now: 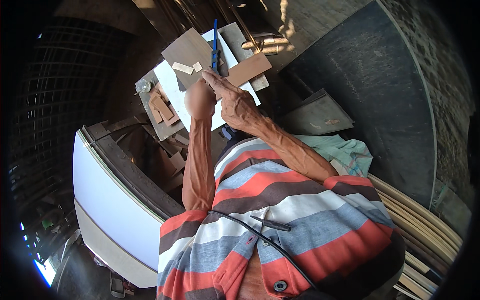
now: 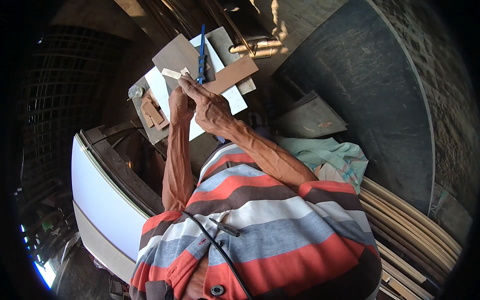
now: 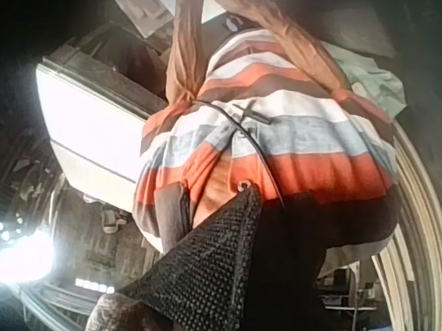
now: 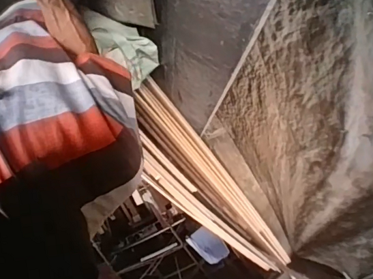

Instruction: The person is assembling small wooden pieces on a workbench. They pick up individual pieces, align them, and apply glue to the edges before pressing them together to form a larger structure. The process involves repeated handling of small blocks and careful alignment of joints.

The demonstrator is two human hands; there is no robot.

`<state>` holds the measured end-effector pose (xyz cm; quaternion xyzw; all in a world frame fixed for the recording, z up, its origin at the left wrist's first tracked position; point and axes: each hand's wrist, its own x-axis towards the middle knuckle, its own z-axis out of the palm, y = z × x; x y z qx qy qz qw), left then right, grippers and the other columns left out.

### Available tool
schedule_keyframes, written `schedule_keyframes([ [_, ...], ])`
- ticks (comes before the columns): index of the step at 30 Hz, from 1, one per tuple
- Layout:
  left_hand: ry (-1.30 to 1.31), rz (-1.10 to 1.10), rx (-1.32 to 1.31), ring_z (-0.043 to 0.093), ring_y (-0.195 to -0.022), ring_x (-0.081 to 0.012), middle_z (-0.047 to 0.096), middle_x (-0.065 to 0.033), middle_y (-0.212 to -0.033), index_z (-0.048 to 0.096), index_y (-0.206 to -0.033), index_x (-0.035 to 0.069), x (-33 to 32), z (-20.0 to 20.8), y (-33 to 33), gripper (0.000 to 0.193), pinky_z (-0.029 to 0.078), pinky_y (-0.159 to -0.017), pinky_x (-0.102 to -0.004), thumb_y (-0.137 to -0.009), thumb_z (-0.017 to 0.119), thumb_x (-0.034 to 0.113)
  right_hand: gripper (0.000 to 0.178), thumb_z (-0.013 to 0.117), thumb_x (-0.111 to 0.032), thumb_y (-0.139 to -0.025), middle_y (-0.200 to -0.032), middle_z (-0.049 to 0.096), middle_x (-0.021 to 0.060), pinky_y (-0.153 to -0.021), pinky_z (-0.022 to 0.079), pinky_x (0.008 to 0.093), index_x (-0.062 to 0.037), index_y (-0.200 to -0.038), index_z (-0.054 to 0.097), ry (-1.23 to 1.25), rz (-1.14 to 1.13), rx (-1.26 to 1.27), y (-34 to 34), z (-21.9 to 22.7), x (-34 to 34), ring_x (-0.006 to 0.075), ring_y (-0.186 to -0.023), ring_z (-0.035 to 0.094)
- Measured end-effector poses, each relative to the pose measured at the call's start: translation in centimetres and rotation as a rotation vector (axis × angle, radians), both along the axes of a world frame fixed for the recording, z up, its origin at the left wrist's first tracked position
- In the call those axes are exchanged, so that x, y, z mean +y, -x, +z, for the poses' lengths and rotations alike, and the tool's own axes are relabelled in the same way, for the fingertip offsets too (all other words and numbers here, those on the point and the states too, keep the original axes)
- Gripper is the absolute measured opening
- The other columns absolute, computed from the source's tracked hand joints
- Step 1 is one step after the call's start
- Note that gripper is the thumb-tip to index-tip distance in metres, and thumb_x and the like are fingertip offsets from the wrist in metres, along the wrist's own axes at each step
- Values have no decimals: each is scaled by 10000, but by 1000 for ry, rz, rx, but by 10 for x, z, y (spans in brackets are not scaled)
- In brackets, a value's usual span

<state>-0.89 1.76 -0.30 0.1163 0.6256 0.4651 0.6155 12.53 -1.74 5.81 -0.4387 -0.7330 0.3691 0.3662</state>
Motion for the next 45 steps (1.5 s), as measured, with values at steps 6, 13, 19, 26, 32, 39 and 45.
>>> schedule_keyframes([
  [6, 82, -33, 241, 505, -476, -181, 542, -77, -584, 645, -804, -1, 13, -1, 8, 390, 382, -432, -369, -967, 492, 318, 677, 502, 39, -777, -1481, 413, 172, -1034, 453, 382, -39, -1441, 395, -56, -24, -23, 6, -12, 7, 342, -1277, 500],
  [13, -25, -154, 273, 506, -495, -181, 532, -82, -606, 627, -854, -2, 8, 2, 6, 339, 407, -444, -366, -977, 448, 259, 713, 379, 134, -750, -1481, 389, 230, -1165, 283, 365, 18, -1453, 358, 18, 72, 38, 2, 6, 7, 335, -1392, 365],
  [19, -14, -39, 150, 475, -471, -170, 503, -78, -578, 571, -737, -11, 8, 22, 1, 399, 358, -418, -359, -941, 532, 331, 606, 404, 79, -848, -1468, 410, 217, -1122, 351, 382, -7, -1447, 371, 25, 74, 0, 8, 11, 23, 354, -1358, 404],
  [26, -386, -362, 738, 599, -509, -205, 556, -96, -568, 549, -778, -15, 8, -4, 18, 370, 452, -445, -366, -959, 497, 303, 671, 399, 105, -784, -1476, 395, 235, -1153, 308, 358, -2, -1447, 379, 41, 110, 18, 12, 18, 31, 344, -1379, 380],
  [32, -167, -157, 242, 553, -469, -167, 539, -83, -568, 576, -820, -34, 4, 27, 14, 438, 432, -411, -342, -967, 504, 372, 680, 359, 117, -796, -1500, 375, 207, -1163, 285, 355, -16, -1463, 364, 61, 137, 80, 16, 24, 27, 316, -1398, 357],
  [39, -189, -142, -53, 365, -413, -87, 452, -2, -573, 588, -798, 34, -1, 50, 11, 376, 258, -367, -272, -973, 494, 353, 710, 337, 131, -782, -1500, 404, 170, -1042, 432, 318, -31, -1473, 364, 225, 175, 47, 11, 6, 59, 250, -1375, 408],
  [45, -248, 11, -445, 377, -559, -90, 404, 12, -659, 528, -867, 74, -7, 74, 17, 626, 237, -413, -198, -921, 386, 681, 582, 531, -23, -894, -1322, 543, 76, -819, 514, 261, -47, -1458, 389, 633, -59, 633, -17, -6, 44, 100, -1046, 553],
])
